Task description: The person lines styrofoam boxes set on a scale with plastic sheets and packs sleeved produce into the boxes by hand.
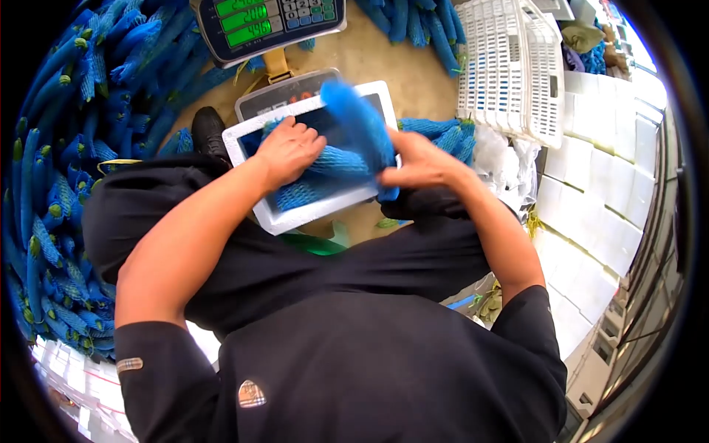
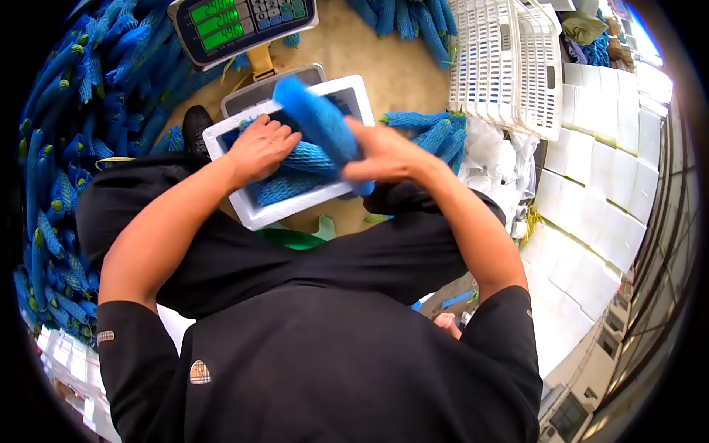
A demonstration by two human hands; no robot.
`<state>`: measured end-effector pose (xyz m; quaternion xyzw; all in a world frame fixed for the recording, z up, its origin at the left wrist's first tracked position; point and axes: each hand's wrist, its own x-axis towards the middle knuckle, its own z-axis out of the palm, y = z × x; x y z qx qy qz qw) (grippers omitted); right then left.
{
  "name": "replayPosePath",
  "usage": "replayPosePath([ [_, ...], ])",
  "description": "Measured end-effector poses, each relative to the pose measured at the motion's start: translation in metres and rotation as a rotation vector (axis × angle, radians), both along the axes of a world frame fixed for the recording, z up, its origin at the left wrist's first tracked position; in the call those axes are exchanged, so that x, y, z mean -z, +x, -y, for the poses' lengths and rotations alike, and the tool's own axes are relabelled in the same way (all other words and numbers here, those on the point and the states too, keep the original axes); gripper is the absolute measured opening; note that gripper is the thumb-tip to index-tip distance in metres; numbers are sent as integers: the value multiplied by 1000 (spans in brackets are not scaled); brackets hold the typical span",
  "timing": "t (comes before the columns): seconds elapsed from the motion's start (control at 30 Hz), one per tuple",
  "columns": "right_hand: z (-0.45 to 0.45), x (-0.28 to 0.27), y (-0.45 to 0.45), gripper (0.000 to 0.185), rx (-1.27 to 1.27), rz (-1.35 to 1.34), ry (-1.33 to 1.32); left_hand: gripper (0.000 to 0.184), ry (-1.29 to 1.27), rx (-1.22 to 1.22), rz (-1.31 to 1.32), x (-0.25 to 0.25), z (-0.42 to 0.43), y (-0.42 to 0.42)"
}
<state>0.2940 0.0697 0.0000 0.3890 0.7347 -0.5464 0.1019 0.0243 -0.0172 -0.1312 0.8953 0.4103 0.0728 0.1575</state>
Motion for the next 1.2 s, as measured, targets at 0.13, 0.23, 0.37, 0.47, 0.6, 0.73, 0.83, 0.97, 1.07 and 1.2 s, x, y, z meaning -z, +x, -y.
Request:
replayPosePath([
  [0.13,-20,-25,-3,55,36,158,253,43,-428,-5,25,-5,21,2],
  [0.23,-13,-9,-12,52,-68,55,492,51,-613,-127,385,-9,46,11],
  [0.37,8,24,-33,49,-172,-20,671,63,-522,-127,156,-32,65,21],
  [0.47,22,66,-45,50,-269,-34,762,66,-186,-181,39,-15,86,21],
  [0.6,49,103,-41,66,-350,-41,803,57,-303,-118,-247,-32,82,27],
  [0.73,70,99,-38,65,-305,-75,825,60,-299,-90,-370,-52,75,25],
  [0.83,70,99,-38,62,-316,-111,839,81,-352,-134,-336,-80,50,14],
  [0.97,67,116,-29,58,-252,-231,899,114,-328,-193,-119,-24,54,5],
  [1.07,64,113,-31,56,-227,-215,808,114,-356,-121,-139,-7,63,4],
  [1.2,60,109,-40,52,-271,-60,693,113,-343,-91,-220,-9,60,5],
])
